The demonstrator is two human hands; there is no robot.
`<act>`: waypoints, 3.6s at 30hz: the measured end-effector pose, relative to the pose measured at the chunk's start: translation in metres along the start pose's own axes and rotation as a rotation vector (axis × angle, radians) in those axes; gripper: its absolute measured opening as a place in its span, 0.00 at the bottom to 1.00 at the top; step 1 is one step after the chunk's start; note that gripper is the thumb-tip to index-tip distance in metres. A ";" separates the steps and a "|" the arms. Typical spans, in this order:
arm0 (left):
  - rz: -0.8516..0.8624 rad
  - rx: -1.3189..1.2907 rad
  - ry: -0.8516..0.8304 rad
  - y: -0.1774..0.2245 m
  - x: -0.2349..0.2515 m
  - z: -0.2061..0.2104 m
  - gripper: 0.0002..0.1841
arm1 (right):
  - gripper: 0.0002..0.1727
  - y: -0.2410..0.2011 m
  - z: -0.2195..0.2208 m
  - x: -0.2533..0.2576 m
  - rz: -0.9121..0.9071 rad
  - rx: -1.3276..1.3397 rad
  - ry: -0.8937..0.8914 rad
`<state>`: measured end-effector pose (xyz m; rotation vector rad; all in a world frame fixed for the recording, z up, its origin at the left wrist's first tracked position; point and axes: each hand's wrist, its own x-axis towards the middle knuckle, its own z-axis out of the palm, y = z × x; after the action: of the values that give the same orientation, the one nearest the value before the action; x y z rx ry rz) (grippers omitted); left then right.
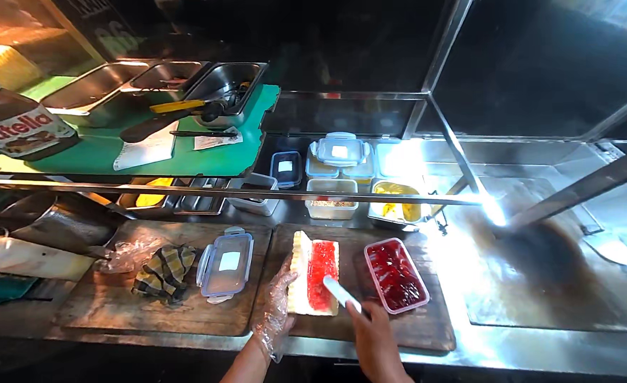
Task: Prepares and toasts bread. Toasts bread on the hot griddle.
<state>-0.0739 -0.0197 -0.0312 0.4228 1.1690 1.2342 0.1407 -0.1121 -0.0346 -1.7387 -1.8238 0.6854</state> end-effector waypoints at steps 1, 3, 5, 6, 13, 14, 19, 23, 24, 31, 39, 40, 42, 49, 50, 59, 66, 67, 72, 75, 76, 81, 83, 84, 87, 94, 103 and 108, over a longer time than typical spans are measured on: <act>0.001 -0.001 0.012 -0.001 -0.001 0.001 0.28 | 0.24 0.010 0.007 0.006 -0.047 -0.077 0.021; -0.008 0.032 0.012 0.004 -0.003 0.002 0.28 | 0.27 0.014 0.002 -0.016 -0.098 -0.146 -0.013; -0.011 0.053 0.004 0.008 -0.002 0.004 0.29 | 0.25 0.007 -0.015 -0.043 -0.086 -0.115 -0.058; -0.012 0.057 0.005 0.008 -0.003 0.003 0.29 | 0.23 0.004 -0.016 -0.043 -0.070 -0.074 -0.042; -0.019 0.056 0.004 0.006 -0.001 0.000 0.29 | 0.24 -0.010 0.002 -0.007 -0.016 0.029 -0.176; -0.017 0.045 0.013 0.006 -0.001 0.002 0.29 | 0.23 -0.012 -0.007 -0.023 -0.012 0.043 -0.205; 0.004 0.039 0.030 0.001 -0.002 0.000 0.28 | 0.22 0.005 0.013 0.027 -0.145 0.046 -0.072; -0.009 0.069 0.061 0.006 -0.005 0.006 0.28 | 0.27 0.019 -0.009 0.015 -0.318 -0.034 -0.220; -0.001 0.052 0.058 0.005 -0.003 0.006 0.29 | 0.25 0.028 -0.016 0.026 -0.411 -0.058 -0.206; 0.031 0.065 0.045 0.000 -0.003 0.004 0.29 | 0.28 0.078 -0.034 0.216 -0.773 -0.199 -0.392; 0.058 0.080 0.092 0.000 -0.005 0.015 0.31 | 0.24 0.077 -0.013 0.247 -0.780 -0.151 -0.308; 0.061 0.081 0.088 0.001 -0.006 0.016 0.31 | 0.23 0.077 -0.016 0.245 -0.782 -0.158 -0.339; 0.060 0.077 0.101 -0.001 -0.009 0.018 0.30 | 0.24 0.085 -0.023 0.239 -0.724 -0.165 -0.361; 0.097 0.145 0.085 -0.001 -0.008 0.017 0.30 | 0.21 0.104 -0.051 0.219 -0.720 -0.184 -0.312; 0.102 0.146 0.092 0.000 -0.006 0.018 0.30 | 0.22 0.101 -0.052 0.223 -0.725 -0.180 -0.307; 0.069 0.129 0.066 -0.001 -0.004 0.014 0.32 | 0.23 0.073 -0.020 0.234 -0.728 -0.152 -0.344; 0.003 0.027 0.061 0.001 0.000 0.006 0.26 | 0.23 0.050 -0.038 0.174 -0.157 -0.193 -0.360; -0.014 0.027 0.055 0.001 0.001 0.004 0.25 | 0.21 0.043 -0.035 0.165 -0.065 -0.171 -0.323; -0.098 -0.058 0.009 0.009 -0.001 -0.005 0.22 | 0.22 -0.012 -0.031 0.032 0.258 0.012 -0.375; -0.161 -0.089 0.009 0.016 -0.003 -0.006 0.21 | 0.21 -0.021 -0.024 -0.016 0.261 0.000 -0.159; -0.170 -0.080 0.018 0.017 -0.004 -0.005 0.20 | 0.20 -0.019 -0.015 -0.013 0.217 0.007 -0.085; -0.198 -0.110 -0.003 0.021 -0.005 -0.012 0.19 | 0.17 -0.013 0.011 -0.062 0.155 -0.037 0.105; -0.213 -0.133 -0.004 0.019 -0.007 -0.017 0.19 | 0.17 -0.019 0.025 -0.072 0.107 -0.041 0.225; -0.222 -0.136 0.002 0.018 -0.008 -0.017 0.19 | 0.16 -0.025 0.034 -0.064 0.108 -0.037 0.238; -0.240 -0.160 0.014 0.019 -0.011 -0.020 0.20 | 0.19 -0.051 0.049 -0.063 0.203 -0.045 0.120; -0.244 -0.161 -0.010 0.020 -0.013 -0.028 0.19 | 0.20 -0.108 0.063 -0.016 0.181 0.122 0.289; -0.255 -0.109 0.071 0.018 -0.008 -0.027 0.20 | 0.24 -0.135 0.044 -0.038 0.366 0.316 -0.148; -0.255 -0.197 0.079 0.015 -0.006 -0.022 0.20 | 0.15 -0.117 0.037 -0.023 0.922 1.243 -0.222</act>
<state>-0.0995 -0.0267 -0.0252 0.0746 1.1171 1.1369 0.0309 -0.1408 0.0170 -1.4448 -0.2448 1.8715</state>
